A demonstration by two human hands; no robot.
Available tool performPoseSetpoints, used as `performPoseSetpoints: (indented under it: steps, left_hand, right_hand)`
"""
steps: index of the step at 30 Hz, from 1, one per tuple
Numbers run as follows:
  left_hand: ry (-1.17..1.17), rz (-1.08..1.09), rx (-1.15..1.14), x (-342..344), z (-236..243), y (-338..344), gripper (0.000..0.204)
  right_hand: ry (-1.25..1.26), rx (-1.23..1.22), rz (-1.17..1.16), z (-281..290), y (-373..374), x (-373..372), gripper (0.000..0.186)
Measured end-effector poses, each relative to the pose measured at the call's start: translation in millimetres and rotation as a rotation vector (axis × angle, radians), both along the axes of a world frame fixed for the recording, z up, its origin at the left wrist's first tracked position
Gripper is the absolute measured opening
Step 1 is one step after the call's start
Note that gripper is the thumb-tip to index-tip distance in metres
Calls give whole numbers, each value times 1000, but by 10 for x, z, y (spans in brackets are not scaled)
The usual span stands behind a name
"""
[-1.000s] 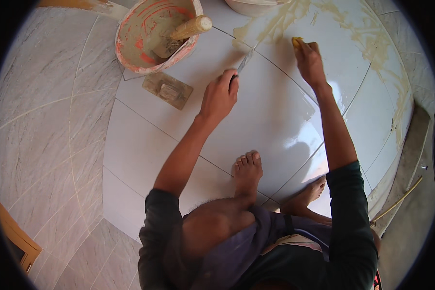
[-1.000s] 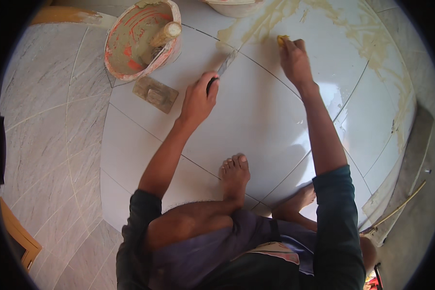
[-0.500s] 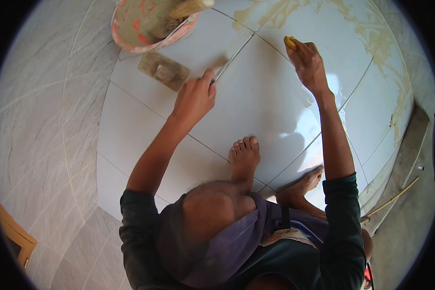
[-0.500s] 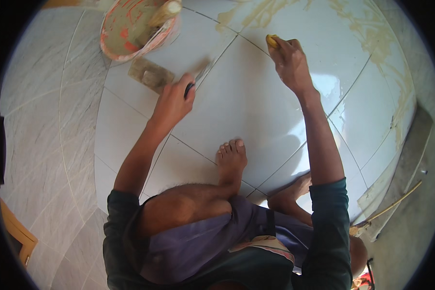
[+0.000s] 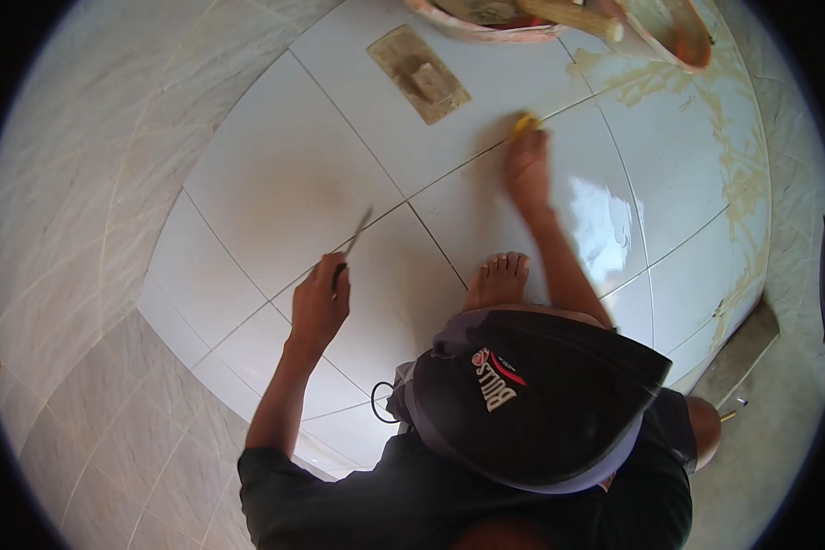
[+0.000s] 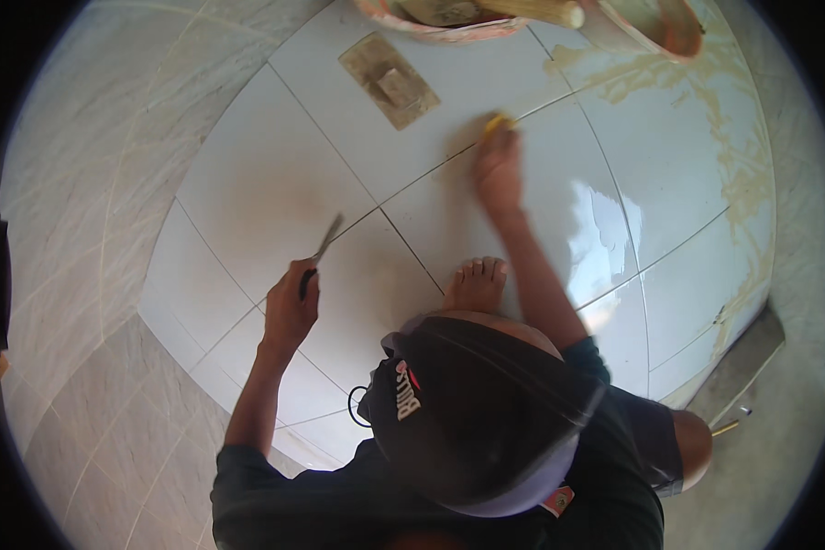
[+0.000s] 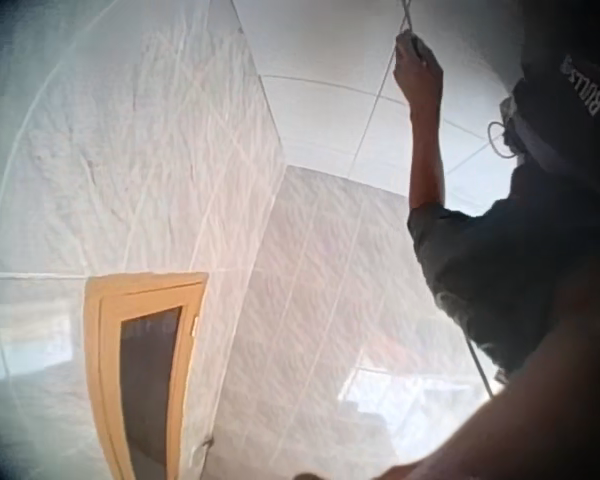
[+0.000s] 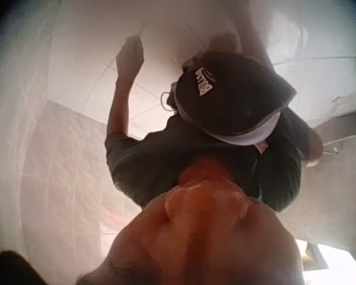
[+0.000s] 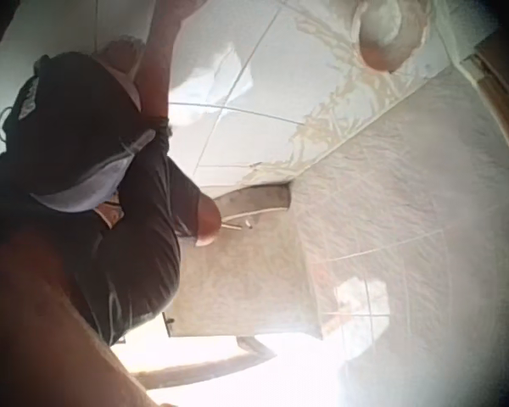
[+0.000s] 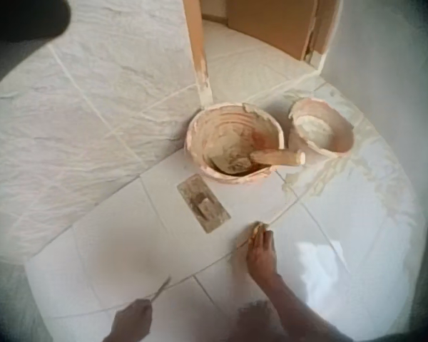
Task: The person spreads grout over the joints of floor tiles using a trowel, removes excess grout with a metal scraper, and wipes the tile surfaces clean with a yellow sponge.
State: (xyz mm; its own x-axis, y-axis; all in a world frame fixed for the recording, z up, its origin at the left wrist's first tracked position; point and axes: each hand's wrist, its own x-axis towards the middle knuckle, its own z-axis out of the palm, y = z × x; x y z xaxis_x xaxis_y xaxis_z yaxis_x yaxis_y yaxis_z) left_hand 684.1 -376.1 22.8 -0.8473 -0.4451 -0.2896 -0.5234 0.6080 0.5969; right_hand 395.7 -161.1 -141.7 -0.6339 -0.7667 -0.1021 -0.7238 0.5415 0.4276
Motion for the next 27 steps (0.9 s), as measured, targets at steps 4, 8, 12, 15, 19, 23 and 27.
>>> performPoseSetpoints:
  steps: [4, 8, 12, 15, 19, 23, 27]
  left_hand:
    - [72, 278, -3, 268, -19, 161, 18]
    - [124, 440, -13, 476, -34, 214, 17]
    - [147, 452, 10, 586, -90, 237, 15]
    - [219, 429, 13, 507, -152, 308, 16]
    - [199, 448, 36, 505, -163, 356, 17]
    - [202, 427, 67, 197, -264, 441, 19]
    - [218, 335, 165, -128, -447, 530, 21]
  right_hand:
    - [-403, -586, 50, -21, -493, 1385, 47]
    - [-785, -800, 203, 268, -638, 1495, 43]
    - [-625, -666, 329, 110, -100, 467, 41]
    - [-175, -553, 230, -111, 699, -1024, 42]
    - [-266, -547, -16, 390, 778, -1487, 41]
    - [-148, -495, 203, -267, 325, -43, 42]
    - [-593, -570, 198, 207, -199, 852, 39]
